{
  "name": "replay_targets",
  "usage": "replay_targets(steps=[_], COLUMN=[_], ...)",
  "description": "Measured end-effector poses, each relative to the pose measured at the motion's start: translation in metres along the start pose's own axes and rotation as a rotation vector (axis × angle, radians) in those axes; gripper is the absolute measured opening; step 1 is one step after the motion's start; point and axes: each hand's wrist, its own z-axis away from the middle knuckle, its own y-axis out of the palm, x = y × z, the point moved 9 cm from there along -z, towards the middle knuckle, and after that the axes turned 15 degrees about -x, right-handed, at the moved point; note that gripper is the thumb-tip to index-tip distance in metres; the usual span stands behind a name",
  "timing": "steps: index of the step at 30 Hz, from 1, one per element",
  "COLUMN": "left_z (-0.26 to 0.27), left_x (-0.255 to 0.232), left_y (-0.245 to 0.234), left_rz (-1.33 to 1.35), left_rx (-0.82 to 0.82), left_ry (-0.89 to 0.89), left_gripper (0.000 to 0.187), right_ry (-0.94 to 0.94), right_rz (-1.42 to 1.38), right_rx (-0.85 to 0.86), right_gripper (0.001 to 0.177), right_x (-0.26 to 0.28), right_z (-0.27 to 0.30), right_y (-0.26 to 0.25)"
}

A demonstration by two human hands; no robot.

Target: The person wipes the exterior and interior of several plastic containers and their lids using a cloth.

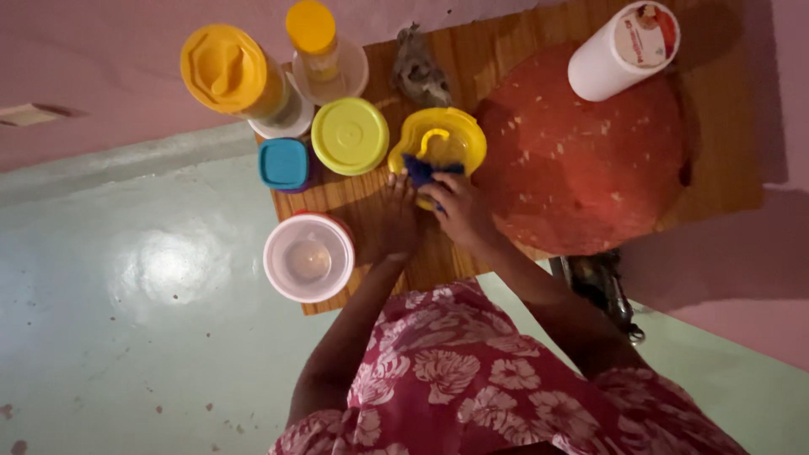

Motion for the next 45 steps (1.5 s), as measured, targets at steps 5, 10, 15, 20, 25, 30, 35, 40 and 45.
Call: replay_targets(steps=[5, 10, 15, 20, 25, 30, 35, 40, 45], left_z=[-0.012, -0.023, -0.032, -0.032, -0.028, -0.034, -0.019, 0.012, 0.044], left_x=[-0.012, -0.024, -0.023, -0.025, -0.026, -0.033, -0.027, -0.016, -0.028], left_y=[-0.013, -0.023, -0.001, -0.015, -0.032, -0.040, -0.049, -0.048, -0.069], left_rz=[0.043, 0.097, -0.021, -0.001, 0.067, 0.074, 0.097, 0.237, 0.101], left_rx=[-0.031, 0.009, 0.341, 0.325, 0.180, 0.162, 0.114, 0.053, 0.022], left_ry=[0.008, 0.032, 0.132, 0.101, 0.033, 0.079, 0.090, -0.027, 0.045], left_gripper=[0.050, 0.057, 0.063, 0.051, 0.054, 0.050, 0.046, 0.044, 0.056], right_ry=[0.385, 0.012, 0.017, 0.055, -0.099, -0.216, -0.047, -0.114, -0.123], right_rz=[-0.315, 0.029, -0.102, -0.334, -0.016, -0.004, -0.247, -0.127, 0.023], right_rx=[-0.012, -0.072, 0.102, 0.048, 0.030, -0.008, 0.187, -0.022, -0.007], right_gripper=[0.034, 0.047, 0.043, 0.047, 0.053, 0.050, 0.054, 0.056, 0.057], right_x=[-0.037, -0.006, 0.002, -0.012, -0.005, 0.011, 0.010, 0.011, 0.033], right_z=[-0.026, -0.052, -0.021, -0.055, -0.074, -0.055, -0.029, -0.018, 0.022], right_y=[-0.016, -0.019, 0.001, -0.021, -0.011, 0.002, 0.001, -0.020, -0.014])
